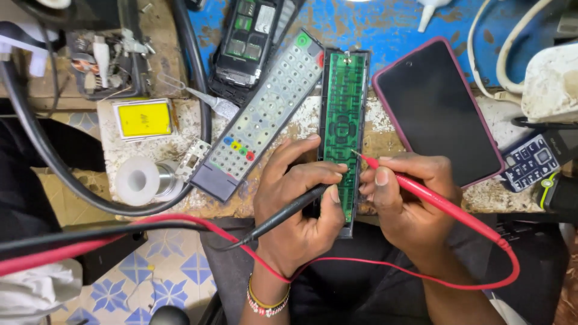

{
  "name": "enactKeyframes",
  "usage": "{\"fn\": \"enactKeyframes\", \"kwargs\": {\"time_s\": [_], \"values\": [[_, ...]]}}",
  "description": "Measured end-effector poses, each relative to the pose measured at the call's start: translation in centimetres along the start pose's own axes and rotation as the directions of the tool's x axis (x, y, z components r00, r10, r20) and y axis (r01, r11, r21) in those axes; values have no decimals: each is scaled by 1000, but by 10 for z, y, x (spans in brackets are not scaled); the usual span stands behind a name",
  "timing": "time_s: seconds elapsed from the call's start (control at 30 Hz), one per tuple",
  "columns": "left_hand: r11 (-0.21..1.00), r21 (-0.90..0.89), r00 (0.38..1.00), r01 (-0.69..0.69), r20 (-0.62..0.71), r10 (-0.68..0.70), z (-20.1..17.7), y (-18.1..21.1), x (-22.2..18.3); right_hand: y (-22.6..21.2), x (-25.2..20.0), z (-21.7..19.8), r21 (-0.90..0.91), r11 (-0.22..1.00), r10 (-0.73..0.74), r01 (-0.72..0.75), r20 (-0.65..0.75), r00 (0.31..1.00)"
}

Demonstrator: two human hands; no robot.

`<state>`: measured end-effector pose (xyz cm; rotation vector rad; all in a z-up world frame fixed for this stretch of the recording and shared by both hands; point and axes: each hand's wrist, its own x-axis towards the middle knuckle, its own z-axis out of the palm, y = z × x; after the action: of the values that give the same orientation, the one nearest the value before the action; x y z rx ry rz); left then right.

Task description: Testing a circuit board with a multimeter and soldering a wire to it at a repair bench.

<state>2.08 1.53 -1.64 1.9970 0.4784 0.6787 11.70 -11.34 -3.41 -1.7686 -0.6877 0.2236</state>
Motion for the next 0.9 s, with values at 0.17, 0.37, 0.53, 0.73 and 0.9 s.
{"fn": "enactKeyframes", "kwargs": {"time_s": [0.17, 0.37, 0.53, 0.73, 0.9], "values": [[1000, 1, 1000, 9, -16, -9, 2, -1, -1, 3, -1, -1, -9, 1000, 3, -3, -5, 1000], [1000, 7, 1000, -6, -7, 6, 1, -2, -1, 5, -1, 1, 81, 995, 53, -49, -37, 998], [1000, 0, 1000, -10, -11, 10, 1, -2, -1, 3, -2, 2, 74, 995, 69, -67, -30, 997], [1000, 3, 1000, -14, -11, 14, 1, -2, -1, 0, 1, 2, 53, 996, 71, -70, -23, 997], [1000, 16, 999, -17, -31, 17, 0, 2, -1, 0, 0, 2, 39, 998, 50, -49, -32, 998]]}}
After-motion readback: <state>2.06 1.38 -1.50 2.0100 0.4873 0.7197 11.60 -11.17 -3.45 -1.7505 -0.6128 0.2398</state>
